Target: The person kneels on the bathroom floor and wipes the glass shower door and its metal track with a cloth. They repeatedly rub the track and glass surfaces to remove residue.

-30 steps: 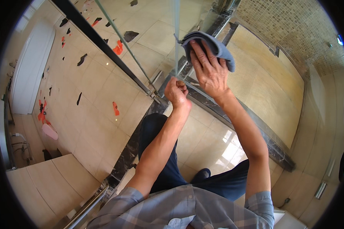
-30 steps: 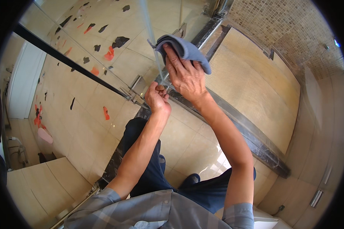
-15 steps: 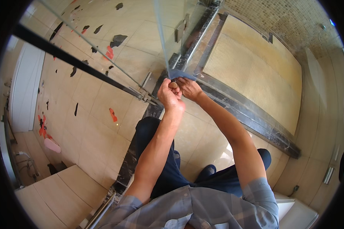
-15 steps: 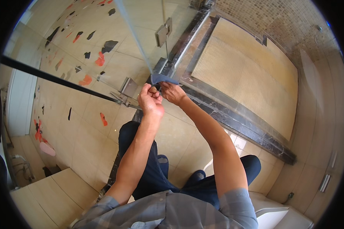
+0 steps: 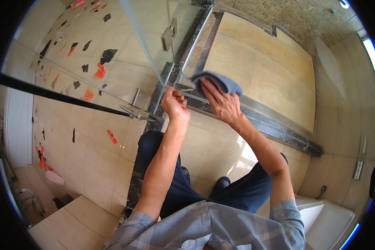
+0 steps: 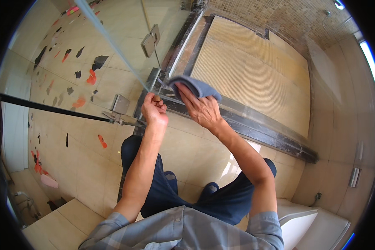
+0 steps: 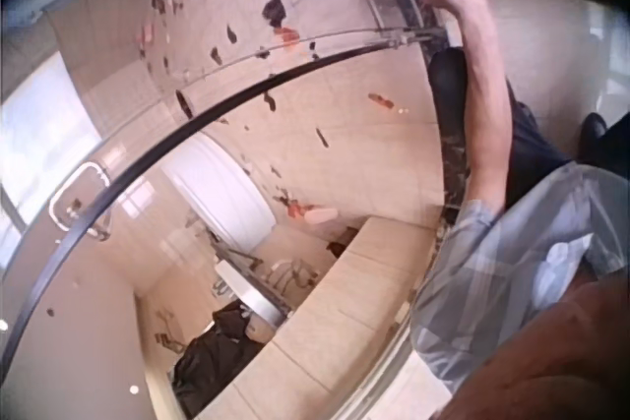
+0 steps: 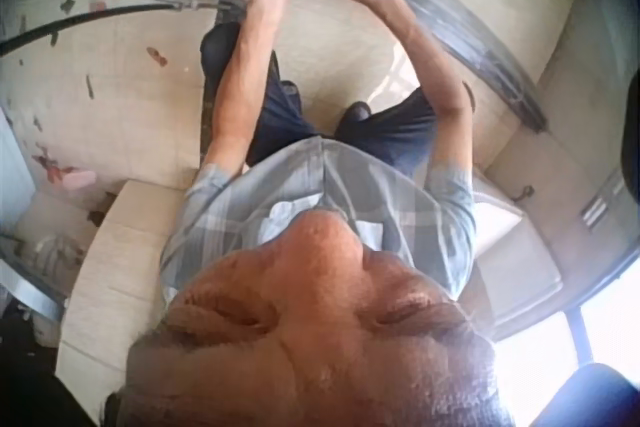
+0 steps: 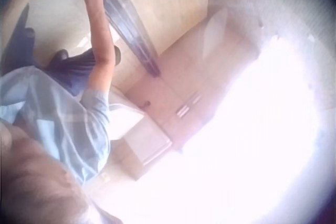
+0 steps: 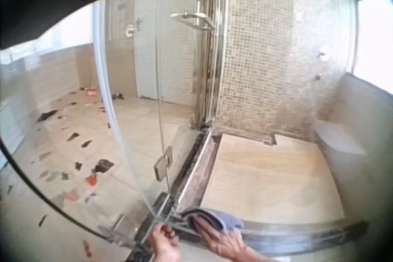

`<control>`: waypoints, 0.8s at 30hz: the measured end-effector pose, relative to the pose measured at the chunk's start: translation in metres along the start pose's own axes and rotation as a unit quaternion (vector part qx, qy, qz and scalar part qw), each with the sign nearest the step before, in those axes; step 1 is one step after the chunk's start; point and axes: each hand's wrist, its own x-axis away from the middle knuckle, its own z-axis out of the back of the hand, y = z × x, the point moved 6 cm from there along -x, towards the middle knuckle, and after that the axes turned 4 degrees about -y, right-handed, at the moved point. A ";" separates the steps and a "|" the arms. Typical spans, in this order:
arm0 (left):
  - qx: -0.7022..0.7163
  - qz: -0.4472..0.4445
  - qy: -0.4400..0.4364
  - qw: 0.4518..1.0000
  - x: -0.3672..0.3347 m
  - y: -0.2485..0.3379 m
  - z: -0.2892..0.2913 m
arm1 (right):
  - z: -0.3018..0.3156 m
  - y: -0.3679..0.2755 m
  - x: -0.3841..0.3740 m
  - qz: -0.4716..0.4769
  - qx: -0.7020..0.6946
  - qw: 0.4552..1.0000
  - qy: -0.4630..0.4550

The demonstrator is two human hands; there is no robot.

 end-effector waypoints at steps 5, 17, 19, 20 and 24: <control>-0.006 -0.004 -0.032 0.999 0.003 -0.005 -0.005 | 0.044 -0.010 -0.043 -0.057 -0.047 0.990 0.118; -0.069 0.058 -0.110 0.990 0.016 -0.032 -0.024 | 0.035 0.028 0.056 -0.134 -0.008 0.982 0.136; -0.157 0.074 -0.187 0.967 0.026 -0.043 -0.039 | 0.060 0.030 0.040 -0.169 0.031 0.970 0.170; -0.201 0.081 -0.226 0.950 0.032 -0.049 -0.047 | 0.065 0.028 0.033 -0.164 0.035 0.969 0.182; -0.246 0.085 -0.253 0.932 0.040 -0.077 -0.045 | 0.033 0.022 0.031 -0.115 -0.108 0.976 0.152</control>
